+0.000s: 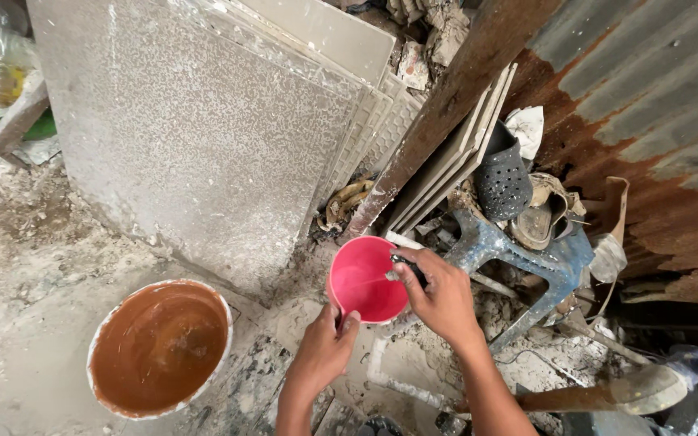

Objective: The person fills a small pink cup with water from a tap and pours it into a brown bucket. Then the person scoops white powder from a large sack and adds it to the bucket, mixing the contents by hand until a slurry forms.

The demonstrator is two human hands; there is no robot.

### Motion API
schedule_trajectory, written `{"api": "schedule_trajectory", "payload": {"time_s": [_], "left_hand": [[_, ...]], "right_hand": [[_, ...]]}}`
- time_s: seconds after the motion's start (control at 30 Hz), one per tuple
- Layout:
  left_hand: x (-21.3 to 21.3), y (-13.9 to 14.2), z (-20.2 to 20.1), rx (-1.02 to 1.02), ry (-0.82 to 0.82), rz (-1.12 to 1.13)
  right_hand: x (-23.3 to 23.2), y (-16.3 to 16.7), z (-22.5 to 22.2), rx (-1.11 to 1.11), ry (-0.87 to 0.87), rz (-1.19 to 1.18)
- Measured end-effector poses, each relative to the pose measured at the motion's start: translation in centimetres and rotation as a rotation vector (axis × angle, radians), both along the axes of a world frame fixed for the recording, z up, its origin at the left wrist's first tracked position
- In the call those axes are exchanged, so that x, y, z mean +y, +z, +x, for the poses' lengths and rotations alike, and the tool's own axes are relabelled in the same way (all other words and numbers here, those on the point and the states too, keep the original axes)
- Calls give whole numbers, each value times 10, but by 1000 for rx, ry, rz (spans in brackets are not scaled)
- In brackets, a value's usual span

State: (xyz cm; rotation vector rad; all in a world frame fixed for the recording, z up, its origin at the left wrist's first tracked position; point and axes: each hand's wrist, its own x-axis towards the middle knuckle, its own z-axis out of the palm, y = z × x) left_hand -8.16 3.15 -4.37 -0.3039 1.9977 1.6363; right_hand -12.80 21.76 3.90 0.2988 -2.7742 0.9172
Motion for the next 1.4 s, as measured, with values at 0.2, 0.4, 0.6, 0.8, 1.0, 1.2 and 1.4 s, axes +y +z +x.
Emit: {"api": "schedule_trajectory", "payload": {"time_s": [0.2, 0.4, 0.6, 0.8, 1.0, 1.2, 1.4], "left_hand": [[-11, 8, -9, -56, -28, -94], [-12, 15, -14, -71, 21, -82], [-11, 15, -15, -65, 46, -113], [-10, 8, -16, 18, 61, -192], [-12, 4, -14, 59, 68, -191], [-13, -5, -15, -71, 11, -150], [-18, -7, -12, -86, 2, -174]], "right_hand": [[5, -8, -3, -9, -37, -33], [11, -14, -5, 46, 25, -61], [11, -15, -5, 125, 89, -61], [12, -17, -5, 123, 80, -28], [13, -18, -5, 122, 79, -17], [11, -16, -4, 125, 73, -16], [7, -14, -1, 130, 86, -29]]}}
